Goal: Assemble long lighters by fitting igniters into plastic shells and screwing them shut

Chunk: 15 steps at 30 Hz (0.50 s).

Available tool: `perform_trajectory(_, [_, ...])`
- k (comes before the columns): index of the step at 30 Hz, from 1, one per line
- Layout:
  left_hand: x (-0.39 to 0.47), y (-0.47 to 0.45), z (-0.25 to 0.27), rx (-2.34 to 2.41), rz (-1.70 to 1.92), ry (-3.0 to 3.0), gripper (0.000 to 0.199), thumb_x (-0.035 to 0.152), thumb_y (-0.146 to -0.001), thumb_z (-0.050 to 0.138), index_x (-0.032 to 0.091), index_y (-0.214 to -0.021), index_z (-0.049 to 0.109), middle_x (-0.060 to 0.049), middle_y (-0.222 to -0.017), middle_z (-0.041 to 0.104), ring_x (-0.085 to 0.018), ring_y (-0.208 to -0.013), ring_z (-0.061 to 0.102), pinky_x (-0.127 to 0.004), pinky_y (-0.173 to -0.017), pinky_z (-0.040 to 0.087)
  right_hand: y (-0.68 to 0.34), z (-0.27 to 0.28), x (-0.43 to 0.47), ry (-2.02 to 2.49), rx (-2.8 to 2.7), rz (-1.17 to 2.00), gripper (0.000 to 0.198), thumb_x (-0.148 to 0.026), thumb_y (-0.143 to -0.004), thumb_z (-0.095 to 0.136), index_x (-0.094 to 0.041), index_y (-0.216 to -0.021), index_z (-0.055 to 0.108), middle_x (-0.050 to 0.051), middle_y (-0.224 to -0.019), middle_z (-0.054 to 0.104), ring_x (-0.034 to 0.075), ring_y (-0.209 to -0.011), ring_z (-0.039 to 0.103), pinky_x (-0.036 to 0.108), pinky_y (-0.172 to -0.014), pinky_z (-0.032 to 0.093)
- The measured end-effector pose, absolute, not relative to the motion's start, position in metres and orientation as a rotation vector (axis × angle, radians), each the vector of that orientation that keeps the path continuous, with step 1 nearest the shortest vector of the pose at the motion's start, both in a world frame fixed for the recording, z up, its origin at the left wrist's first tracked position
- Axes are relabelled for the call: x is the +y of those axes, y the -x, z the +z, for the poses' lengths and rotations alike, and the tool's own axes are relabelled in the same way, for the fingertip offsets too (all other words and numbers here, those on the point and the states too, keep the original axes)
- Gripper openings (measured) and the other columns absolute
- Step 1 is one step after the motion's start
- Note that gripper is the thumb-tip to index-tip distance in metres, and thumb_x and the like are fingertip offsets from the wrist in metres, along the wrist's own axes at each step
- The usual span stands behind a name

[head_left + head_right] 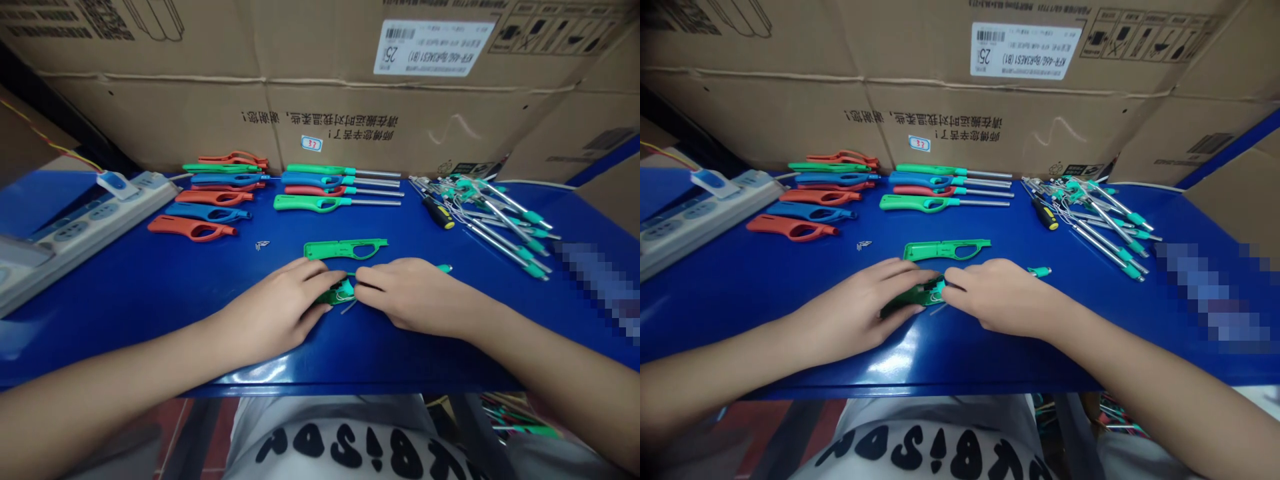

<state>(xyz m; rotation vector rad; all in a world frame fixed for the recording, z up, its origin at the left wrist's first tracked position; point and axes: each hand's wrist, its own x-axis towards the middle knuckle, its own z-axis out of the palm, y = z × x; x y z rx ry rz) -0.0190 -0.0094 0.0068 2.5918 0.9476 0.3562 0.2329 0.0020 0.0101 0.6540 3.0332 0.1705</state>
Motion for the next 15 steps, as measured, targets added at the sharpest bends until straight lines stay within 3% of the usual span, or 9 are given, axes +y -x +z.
perform_trajectory(3, [-0.011, 0.019, 0.006, 0.917, 0.313, -2.672, 0.046, 0.017, -0.1, 0.051, 0.013, -0.146, 0.047, -0.014, -0.121, 0.061, -0.027, -0.115, 0.057, -0.043, -0.102, 0.052, -0.233, 0.009, 0.002, -0.655, 3.021, 0.202, 0.027, -0.006, -0.078, 0.059, -0.018, -0.102, 0.059, 0.006, -0.096, 0.065, 0.02, -0.076, 0.061, 0.032, -0.056, 0.03])
perform_trajectory(7, [-0.012, 0.018, 0.003, 0.876, 0.227, -2.766, 0.047, 0.015, -0.103, 0.044, 0.017, -0.149, 0.046, -0.015, -0.123, 0.057, -0.028, -0.115, 0.054, -0.044, -0.099, 0.053, -0.234, 0.007, 0.004, -0.698, 3.073, 0.212, 0.011, -0.012, -0.092, 0.053, -0.017, -0.095, 0.062, 0.006, -0.089, 0.065, 0.018, -0.071, 0.058, 0.032, -0.056, 0.029])
perform_trajectory(10, [-0.014, 0.018, 0.0, 0.913, 0.167, -2.83, 0.05, 0.012, -0.101, 0.044, 0.02, -0.15, 0.047, -0.015, -0.122, 0.056, -0.029, -0.112, 0.054, -0.048, -0.095, 0.054, -0.234, 0.009, 0.007, -0.74, 3.138, 0.228, 0.024, -0.023, -0.103, 0.044, -0.016, -0.095, 0.065, 0.006, -0.088, 0.066, 0.017, -0.069, 0.058, 0.032, -0.058, 0.031])
perform_trajectory(15, [-0.018, 0.019, -0.007, 0.992, 0.163, -2.861, 0.056, 0.009, -0.099, 0.043, 0.023, -0.153, 0.045, -0.015, -0.123, 0.056, -0.03, -0.108, 0.055, -0.048, -0.09, 0.055, -0.238, 0.014, 0.012, -0.854, 3.228, 0.272, 0.035, -0.031, -0.107, 0.039, -0.017, -0.105, 0.07, 0.008, -0.096, 0.072, 0.017, -0.076, 0.063, 0.032, -0.063, 0.036])
